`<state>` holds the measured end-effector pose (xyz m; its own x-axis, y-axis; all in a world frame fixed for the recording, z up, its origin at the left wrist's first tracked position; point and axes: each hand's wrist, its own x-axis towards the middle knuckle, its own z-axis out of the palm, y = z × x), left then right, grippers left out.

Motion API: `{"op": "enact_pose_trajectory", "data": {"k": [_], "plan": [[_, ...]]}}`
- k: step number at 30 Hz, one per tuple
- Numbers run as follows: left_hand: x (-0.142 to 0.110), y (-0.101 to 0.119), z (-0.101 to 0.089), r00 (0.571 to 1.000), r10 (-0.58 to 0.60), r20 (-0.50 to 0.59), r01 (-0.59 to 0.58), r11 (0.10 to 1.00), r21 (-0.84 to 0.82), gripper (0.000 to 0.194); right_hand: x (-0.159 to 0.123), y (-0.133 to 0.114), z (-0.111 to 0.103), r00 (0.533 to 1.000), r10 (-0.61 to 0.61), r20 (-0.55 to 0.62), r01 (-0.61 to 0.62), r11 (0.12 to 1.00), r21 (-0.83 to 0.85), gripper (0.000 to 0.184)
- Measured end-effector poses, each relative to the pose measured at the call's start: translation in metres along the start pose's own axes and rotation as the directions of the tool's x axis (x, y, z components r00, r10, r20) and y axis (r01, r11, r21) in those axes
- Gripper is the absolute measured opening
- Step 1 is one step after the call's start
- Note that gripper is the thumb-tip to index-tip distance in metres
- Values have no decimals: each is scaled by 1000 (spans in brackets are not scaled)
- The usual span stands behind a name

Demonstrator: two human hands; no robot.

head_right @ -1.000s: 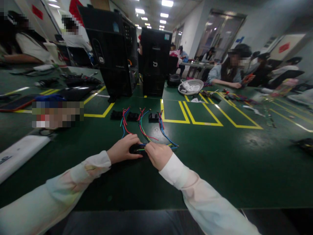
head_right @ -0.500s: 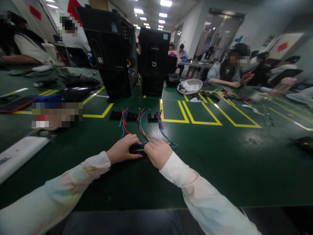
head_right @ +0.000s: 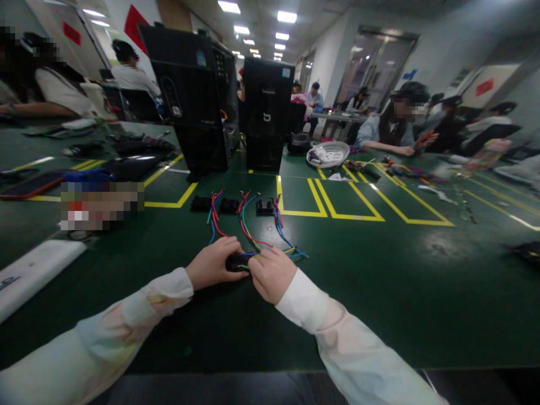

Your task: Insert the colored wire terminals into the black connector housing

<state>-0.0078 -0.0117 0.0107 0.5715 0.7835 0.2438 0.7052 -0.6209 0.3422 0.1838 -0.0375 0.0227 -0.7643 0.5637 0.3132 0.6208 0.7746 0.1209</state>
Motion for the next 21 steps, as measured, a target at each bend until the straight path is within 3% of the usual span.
{"op": "enact_pose_trajectory", "data": {"k": [8, 17, 21], "plan": [[0, -1, 2, 1000, -8, -19, 8, 1000, 2, 31, 1, -8, 1, 994, 51, 96, -52, 999, 7, 10], [0, -1, 3, 1000, 11, -16, -11, 1000, -11, 32, 0, -8, -8, 994, 69, -88, -79, 991, -111, 15], [0, 0, 2, 1000, 7, -20, -7, 1000, -5, 30, 0, -7, -6, 999, 14, -52, -20, 994, -109, 16]]}}
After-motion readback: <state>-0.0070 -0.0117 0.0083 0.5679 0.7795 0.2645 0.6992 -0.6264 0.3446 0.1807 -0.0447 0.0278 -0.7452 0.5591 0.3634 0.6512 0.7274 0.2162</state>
